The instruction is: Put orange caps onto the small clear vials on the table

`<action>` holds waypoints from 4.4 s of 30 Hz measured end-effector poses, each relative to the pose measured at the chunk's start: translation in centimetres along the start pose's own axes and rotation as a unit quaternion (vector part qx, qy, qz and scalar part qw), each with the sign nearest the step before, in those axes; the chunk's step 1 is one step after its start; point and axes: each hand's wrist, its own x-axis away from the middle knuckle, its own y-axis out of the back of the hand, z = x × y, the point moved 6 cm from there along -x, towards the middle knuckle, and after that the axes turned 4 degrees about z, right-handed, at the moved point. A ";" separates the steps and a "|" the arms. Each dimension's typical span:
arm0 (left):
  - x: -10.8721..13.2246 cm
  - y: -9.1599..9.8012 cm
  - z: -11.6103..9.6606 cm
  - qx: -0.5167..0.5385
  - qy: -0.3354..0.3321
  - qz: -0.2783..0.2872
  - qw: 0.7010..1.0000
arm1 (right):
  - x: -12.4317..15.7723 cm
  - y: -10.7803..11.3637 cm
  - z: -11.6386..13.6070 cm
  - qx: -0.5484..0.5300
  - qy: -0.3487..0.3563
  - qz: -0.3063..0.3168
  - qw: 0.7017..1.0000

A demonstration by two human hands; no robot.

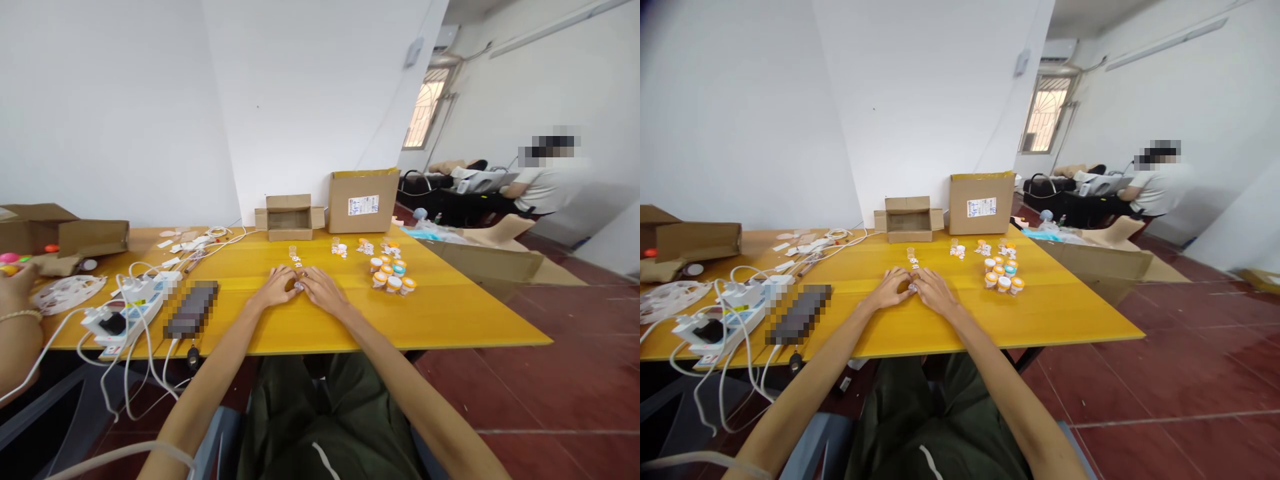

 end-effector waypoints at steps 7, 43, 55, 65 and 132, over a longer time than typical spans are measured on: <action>0.0 -0.1 0.1 -0.001 -0.005 -0.004 1.000 | 0.1 0.4 0.5 0.016 0.021 -0.003 1.000; 0.1 -0.1 0.1 0.008 -0.002 -0.004 1.000 | 0.3 0.7 0.3 -0.012 -0.037 -0.012 0.999; -0.4 0.4 0.3 0.042 0.028 -0.054 0.997 | 0.6 0.7 -0.7 -0.070 -0.130 -0.011 0.989; -0.8 -0.2 0.5 0.040 0.026 -0.046 0.998 | 0.3 -0.1 -1.0 -0.130 -0.161 0.046 0.977; 0.3 2.4 2.5 0.030 0.057 -0.093 0.994 | 0.5 -0.7 -1.5 -0.163 -0.181 0.052 0.969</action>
